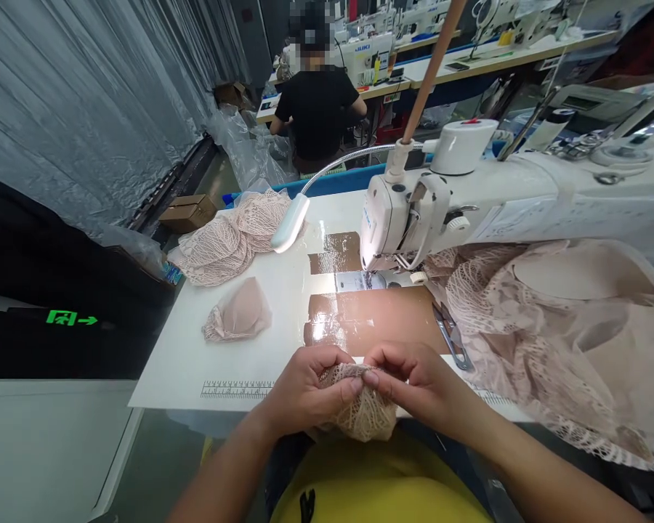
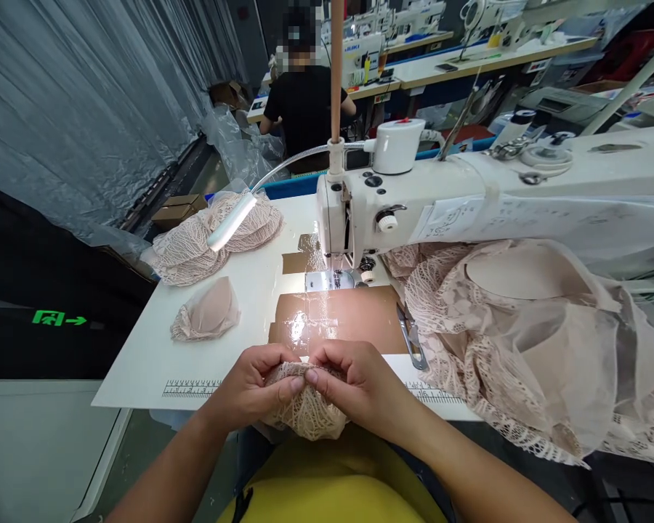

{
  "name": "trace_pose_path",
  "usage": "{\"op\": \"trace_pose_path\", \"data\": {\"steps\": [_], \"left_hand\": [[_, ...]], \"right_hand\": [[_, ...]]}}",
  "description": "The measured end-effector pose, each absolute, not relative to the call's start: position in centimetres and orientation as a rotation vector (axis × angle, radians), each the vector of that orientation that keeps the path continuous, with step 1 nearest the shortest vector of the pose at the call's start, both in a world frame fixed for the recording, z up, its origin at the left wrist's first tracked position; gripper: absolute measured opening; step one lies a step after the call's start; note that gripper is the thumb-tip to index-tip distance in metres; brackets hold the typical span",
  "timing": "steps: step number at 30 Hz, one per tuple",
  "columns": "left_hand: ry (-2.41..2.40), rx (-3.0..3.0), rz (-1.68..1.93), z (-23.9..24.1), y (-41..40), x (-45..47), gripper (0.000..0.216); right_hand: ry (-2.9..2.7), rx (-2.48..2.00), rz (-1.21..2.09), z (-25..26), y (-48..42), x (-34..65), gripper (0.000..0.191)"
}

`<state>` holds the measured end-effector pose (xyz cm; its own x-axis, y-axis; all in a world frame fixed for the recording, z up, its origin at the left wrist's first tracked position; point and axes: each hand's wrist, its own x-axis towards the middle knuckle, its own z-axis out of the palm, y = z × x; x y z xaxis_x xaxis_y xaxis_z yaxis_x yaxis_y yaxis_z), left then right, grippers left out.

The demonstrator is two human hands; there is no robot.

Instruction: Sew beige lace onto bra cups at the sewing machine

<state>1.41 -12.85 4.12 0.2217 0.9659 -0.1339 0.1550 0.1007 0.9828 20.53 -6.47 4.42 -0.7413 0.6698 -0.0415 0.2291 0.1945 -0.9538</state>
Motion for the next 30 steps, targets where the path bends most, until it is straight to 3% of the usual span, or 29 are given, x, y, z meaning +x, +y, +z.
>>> {"op": "trace_pose_path", "data": {"steps": [9,15,18,24,28,30], "left_hand": [[1.186,1.307,0.923,4.1,-12.0,1.7,0.024],[1.011,0.641,1.071,1.9,-11.2,2.7,0.026],[1.094,0.534,1.225,3.0,-10.7,0.5,0.023],[1.862,1.296,1.477,7.2,-8.0,-3.3,0.021],[1.924,2.289,0.901,4.5,-3.9,0.9,0.025],[1.878,2.456,0.599,2.3,-2.2,3.6,0.024]], "right_hand": [[-2.017,-0.843,1.595,4.3,-6.0,20.6,0.024],[-1.784,-0.824,1.865,3.0,-4.7,20.4,0.03],[-1.781,-0.913,1.752,2.8,-3.5,21.4,0.028],[-1.924,-1.145,1.294,3.8,-1.9,24.6,0.024],[-2.258,-1.261,0.876,4.6,-1.0,24.1,0.022],[-2.382,-1.288,0.731,4.7,-0.4,23.3,0.024]]}}
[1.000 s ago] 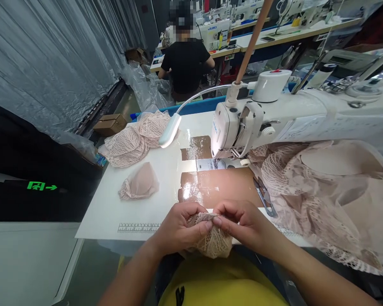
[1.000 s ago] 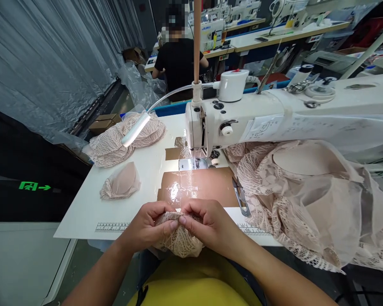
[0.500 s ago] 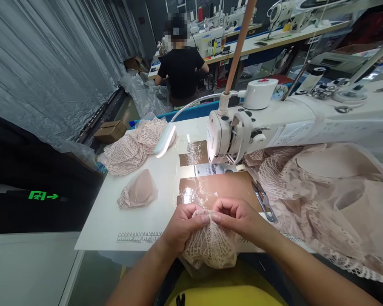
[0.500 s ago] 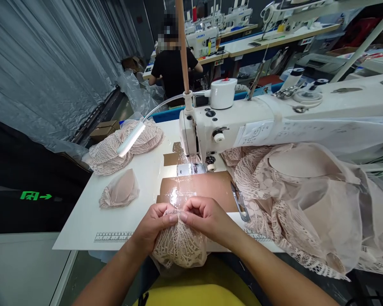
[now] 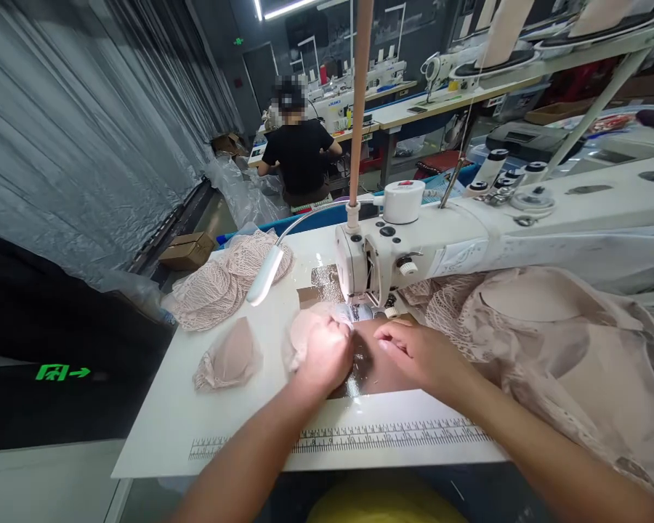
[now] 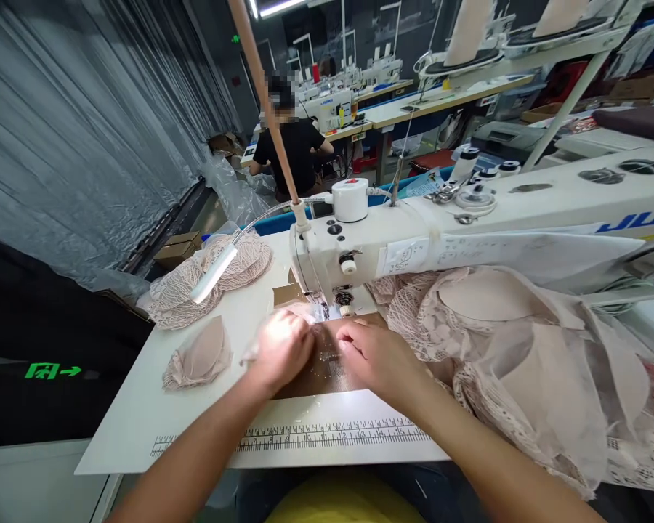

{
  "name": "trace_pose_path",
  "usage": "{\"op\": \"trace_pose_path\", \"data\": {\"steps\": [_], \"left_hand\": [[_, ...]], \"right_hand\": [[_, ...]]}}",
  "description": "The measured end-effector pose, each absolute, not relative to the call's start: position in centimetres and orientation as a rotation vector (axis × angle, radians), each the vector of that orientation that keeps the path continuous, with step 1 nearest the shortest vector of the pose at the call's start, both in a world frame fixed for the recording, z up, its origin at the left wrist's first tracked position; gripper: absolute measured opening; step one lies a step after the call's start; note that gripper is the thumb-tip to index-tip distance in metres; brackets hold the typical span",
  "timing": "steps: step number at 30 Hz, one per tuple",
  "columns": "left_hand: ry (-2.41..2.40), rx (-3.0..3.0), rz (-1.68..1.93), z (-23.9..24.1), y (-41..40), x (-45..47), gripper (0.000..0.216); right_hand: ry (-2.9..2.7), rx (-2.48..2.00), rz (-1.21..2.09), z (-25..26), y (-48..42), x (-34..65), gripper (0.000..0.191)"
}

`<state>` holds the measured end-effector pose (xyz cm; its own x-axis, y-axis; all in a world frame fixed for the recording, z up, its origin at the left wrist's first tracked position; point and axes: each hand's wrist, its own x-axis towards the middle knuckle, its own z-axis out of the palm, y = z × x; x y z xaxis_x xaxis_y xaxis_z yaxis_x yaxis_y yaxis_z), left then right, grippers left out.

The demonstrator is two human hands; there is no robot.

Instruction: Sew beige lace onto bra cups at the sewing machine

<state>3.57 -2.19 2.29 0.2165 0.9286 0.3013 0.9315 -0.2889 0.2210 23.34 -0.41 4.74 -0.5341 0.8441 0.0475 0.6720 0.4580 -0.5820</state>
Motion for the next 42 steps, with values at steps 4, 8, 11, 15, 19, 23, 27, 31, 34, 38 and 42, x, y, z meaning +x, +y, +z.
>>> {"op": "trace_pose_path", "data": {"steps": [4,8,11,15,19,23,27,31,34,38,42], "left_hand": [[-1.827,-2.543,-0.488,0.3,-1.8,6.9,0.026],[-1.826,-2.592,-0.425,1.5,-3.7,6.8,0.023],[-1.931,-2.727,-0.471,2.7,-4.2,5.1,0.028],[-1.883,-2.878,-0.759,2.5,-3.4,3.2,0.024],[-1.688,-2.824,-0.759,0.8,-2.1,3.0,0.029],[-1.601,-2.779,-0.722,-0.2,-1.0,2.9,0.033],[-1.561,-2.801,-0.65,-0.3,0.0,2.3,0.035],[-1.527,-2.826,-0.626,-0.3,0.7,1.8,0.034],[-1.5,-2.855,-0.611,-0.2,0.9,1.6,0.034],[-1.493,-2.871,-0.596,-0.1,0.9,1.4,0.034],[-1.508,-2.86,-0.633,-0.3,1.0,1.4,0.034]], "right_hand": [[-2.49,-1.296,0.637,4.1,0.4,22.2,0.026],[-2.647,-1.213,0.53,2.5,0.3,21.3,0.023],[-2.768,-1.204,0.351,1.4,0.1,20.8,0.017],[-2.783,-1.235,0.2,0.9,0.1,20.4,0.019],[-2.739,-1.289,0.142,1.1,0.4,20.3,0.028],[-2.712,-1.349,0.163,1.0,0.8,20.1,0.036],[-2.696,-1.371,0.182,0.7,1.1,19.8,0.04],[-2.685,-1.382,0.196,0.3,1.3,19.8,0.039],[-2.69,-1.369,0.189,0.1,1.3,19.8,0.04],[-2.701,-1.373,0.157,-0.2,1.2,19.9,0.039],[-2.699,-1.375,0.132,-0.4,1.2,19.9,0.04]]}}
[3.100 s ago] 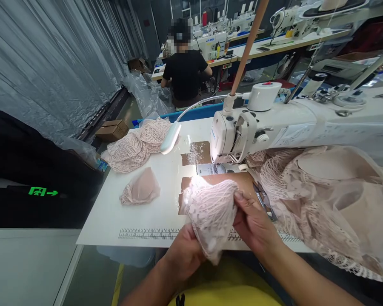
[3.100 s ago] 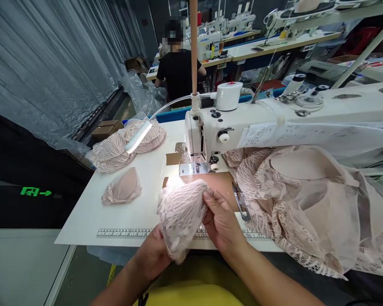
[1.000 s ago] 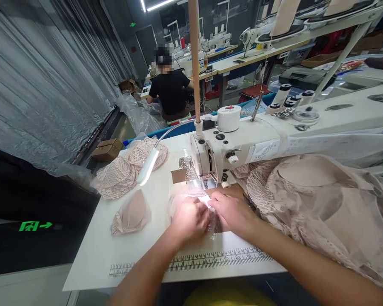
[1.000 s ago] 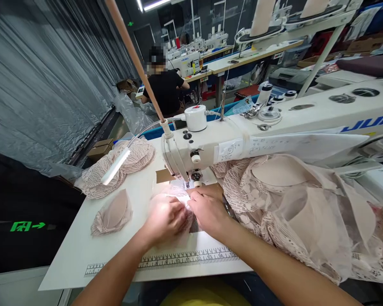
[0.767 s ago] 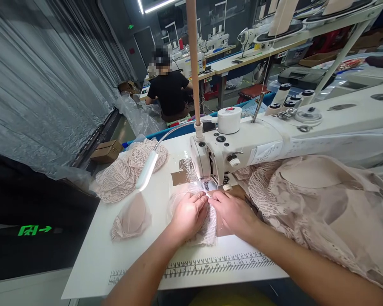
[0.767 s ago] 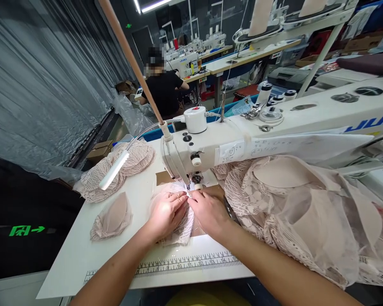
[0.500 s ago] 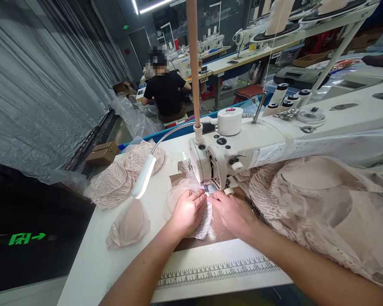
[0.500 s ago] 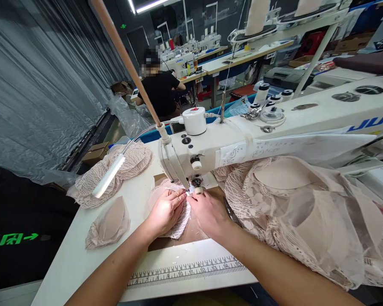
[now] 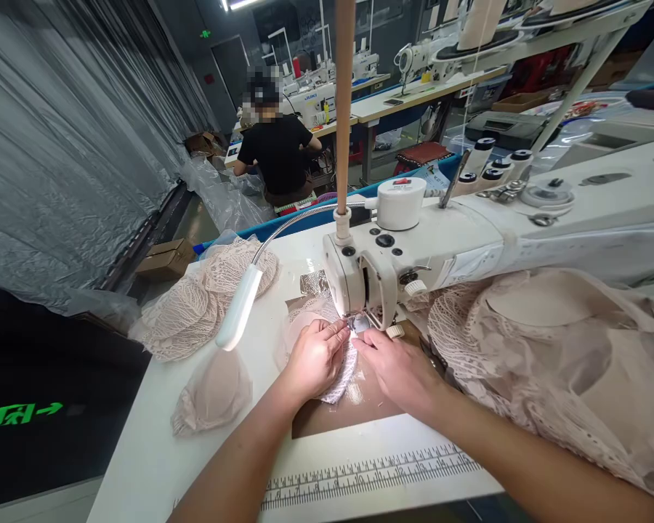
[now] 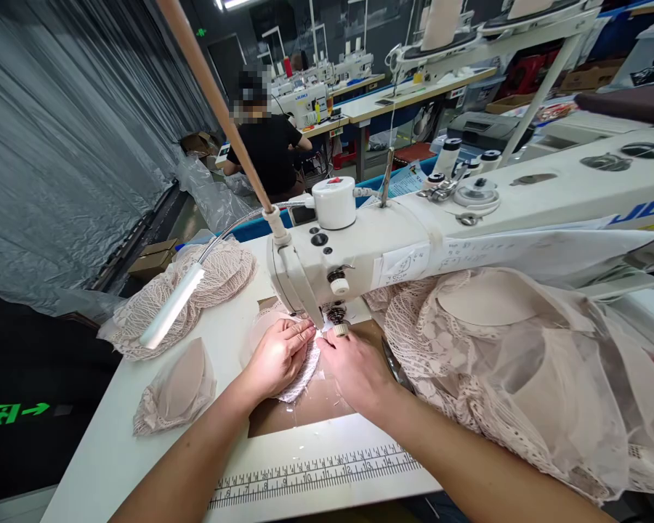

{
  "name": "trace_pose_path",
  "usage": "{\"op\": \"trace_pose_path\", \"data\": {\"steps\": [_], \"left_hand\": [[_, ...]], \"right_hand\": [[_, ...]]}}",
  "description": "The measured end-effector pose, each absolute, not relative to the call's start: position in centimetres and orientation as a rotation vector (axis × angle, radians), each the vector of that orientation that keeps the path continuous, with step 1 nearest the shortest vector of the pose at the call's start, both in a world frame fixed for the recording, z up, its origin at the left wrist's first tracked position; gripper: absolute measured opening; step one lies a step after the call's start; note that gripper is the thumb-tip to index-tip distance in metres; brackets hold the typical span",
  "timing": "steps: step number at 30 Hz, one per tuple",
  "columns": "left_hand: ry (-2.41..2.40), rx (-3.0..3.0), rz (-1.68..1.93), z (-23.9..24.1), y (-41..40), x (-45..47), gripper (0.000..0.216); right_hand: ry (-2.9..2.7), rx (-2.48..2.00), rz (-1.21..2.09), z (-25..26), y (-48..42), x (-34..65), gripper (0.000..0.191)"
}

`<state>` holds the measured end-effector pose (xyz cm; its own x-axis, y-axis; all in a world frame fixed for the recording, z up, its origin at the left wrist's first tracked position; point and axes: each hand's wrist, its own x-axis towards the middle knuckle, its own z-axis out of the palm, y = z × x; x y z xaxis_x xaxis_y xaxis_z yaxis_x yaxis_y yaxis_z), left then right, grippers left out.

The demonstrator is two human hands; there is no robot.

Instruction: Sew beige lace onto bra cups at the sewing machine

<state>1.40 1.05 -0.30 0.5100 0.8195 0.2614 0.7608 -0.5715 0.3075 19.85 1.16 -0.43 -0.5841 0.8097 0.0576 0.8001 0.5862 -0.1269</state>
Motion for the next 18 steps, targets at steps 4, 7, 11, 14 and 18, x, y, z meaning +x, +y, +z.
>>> {"op": "trace_pose_path", "data": {"steps": [4,7,11,14,18], "left_hand": [[1.414,2.57,0.579,-0.6,1.2,1.5,0.035],[1.488,2.561,0.569,-0.7,1.2,1.6,0.036],[1.567,2.551,0.55,-0.6,0.8,1.5,0.037],[1.615,2.541,0.51,-0.5,0.4,1.4,0.04],[1.738,2.505,0.403,-0.3,0.0,1.6,0.046]], "right_hand": [[-2.699,-1.326,0.126,-0.7,1.2,20.1,0.044],[-2.67,-1.273,0.119,-0.9,1.2,20.3,0.045],[-2.624,-1.242,0.098,-1.1,1.1,20.4,0.046],[-2.614,-1.238,0.058,-1.3,1.1,20.4,0.04],[-2.584,-1.199,-0.041,-1.9,1.3,20.5,0.037]]}}
